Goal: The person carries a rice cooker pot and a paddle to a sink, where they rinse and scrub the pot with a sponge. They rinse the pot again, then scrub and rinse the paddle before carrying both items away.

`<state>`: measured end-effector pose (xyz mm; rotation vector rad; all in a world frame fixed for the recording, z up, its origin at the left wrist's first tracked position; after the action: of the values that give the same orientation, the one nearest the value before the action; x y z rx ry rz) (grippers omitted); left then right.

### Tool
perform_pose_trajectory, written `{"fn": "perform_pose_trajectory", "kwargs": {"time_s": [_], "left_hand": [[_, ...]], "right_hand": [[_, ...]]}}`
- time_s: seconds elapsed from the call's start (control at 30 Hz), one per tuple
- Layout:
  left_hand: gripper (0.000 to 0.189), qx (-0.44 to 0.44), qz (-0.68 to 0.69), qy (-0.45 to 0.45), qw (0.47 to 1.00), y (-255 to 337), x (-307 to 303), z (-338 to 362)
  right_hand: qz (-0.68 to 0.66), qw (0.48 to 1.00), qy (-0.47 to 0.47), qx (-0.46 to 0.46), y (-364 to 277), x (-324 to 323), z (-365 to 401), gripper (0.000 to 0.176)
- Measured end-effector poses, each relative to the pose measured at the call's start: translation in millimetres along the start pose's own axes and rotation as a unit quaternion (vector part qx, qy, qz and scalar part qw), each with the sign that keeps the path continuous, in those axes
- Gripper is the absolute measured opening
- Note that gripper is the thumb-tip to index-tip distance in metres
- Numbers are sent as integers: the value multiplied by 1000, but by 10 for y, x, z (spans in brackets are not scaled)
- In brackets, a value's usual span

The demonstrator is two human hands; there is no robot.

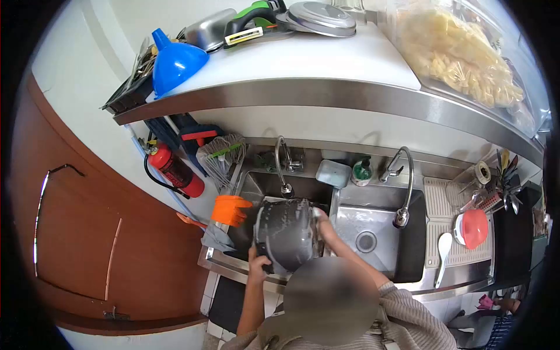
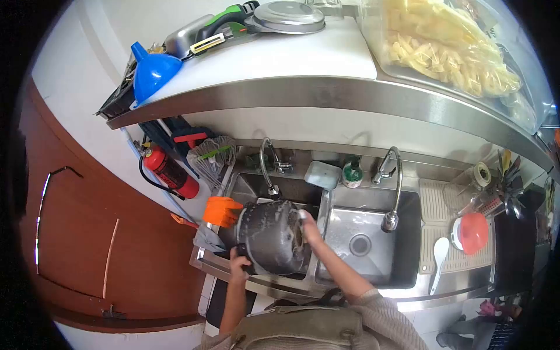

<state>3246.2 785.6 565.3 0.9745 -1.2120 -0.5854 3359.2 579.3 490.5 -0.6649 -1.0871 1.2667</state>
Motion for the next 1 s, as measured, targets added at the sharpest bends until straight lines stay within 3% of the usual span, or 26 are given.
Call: {"fn": "perform_pose_trajectory", "kwargs": {"time_s": [0.03, 0.07, 0.1, 0.17, 0.23, 0.27, 0.3, 0.37, 0.43, 0.53, 0.6, 0.63, 0.73, 0.8, 1.0], "left_hand": [[35, -4, -1, -1, 1000, -82, -6, -15], [31, 29, -138, -108, 984, -187, -14, -47], [26, 63, -270, -214, 937, -272, 20, -62], [17, 92, -339, -197, 915, -300, 194, -85], [17, 166, -447, -189, 858, -453, 174, -240], [27, 116, -512, -193, 829, -508, 114, -355], [27, 115, -513, -191, 829, -579, 33, -451], [26, 73, -595, -187, 778, -780, -138, -722], [28, 55, -573, -196, 794, -997, -307, -926], [31, 45, -615, -216, 757, -1205, -351, -1101], [34, 15, -683, -219, 697, -1314, -325, -1192], [34, 18, -680, -221, 699, -1410, -347, -1232], [31, 31, -762, -280, 584, -1640, -437, -1238], [31, 38, -772, -300, 559, -1762, -487, -1205], [37, 64, -786, -393, 472, -2091, -709, -1135]], "right_hand": [[98, 986, 103, -90, 138, 3, 47, 43], [-69, 994, 38, 82, 567, -51, -104, 39], [-70, 993, 42, 82, 515, -52, -18, 39], [-194, 976, -22, 95, 298, 19, 249, 39], [-168, 981, -3, 100, 372, -106, 252, 37], [-207, 973, -1, 103, 425, -199, 237, 37], [-247, 963, 0, 104, 454, -274, 209, 37], [-277, 954, 12, 115, 267, -344, 266, 39], [-307, 946, -35, 100, 51, -426, 306, 43], [-335, 933, -41, 124, 0, -604, 289, 50], [-342, 927, -66, 138, -13, -713, 304, 52], [-340, 928, -65, 134, 60, -803, 310, 52], [-386, 903, -59, 177, 341, -998, 385, 52], [-457, 859, -21, 228, 544, -1101, 453, 53], [-489, 838, -10, 241, 831, -1237, 705, 53]]}}
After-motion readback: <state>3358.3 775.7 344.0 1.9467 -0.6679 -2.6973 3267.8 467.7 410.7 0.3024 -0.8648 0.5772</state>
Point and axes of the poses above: each hand's wrist, its own z-axis away from the middle knuckle, its own x-axis out of the palm, y = z × x, the point moved 2 cm from there along -z, towards the middle knuckle, and after that the axes turned 10 degrees about x, right-handed, at the moved point
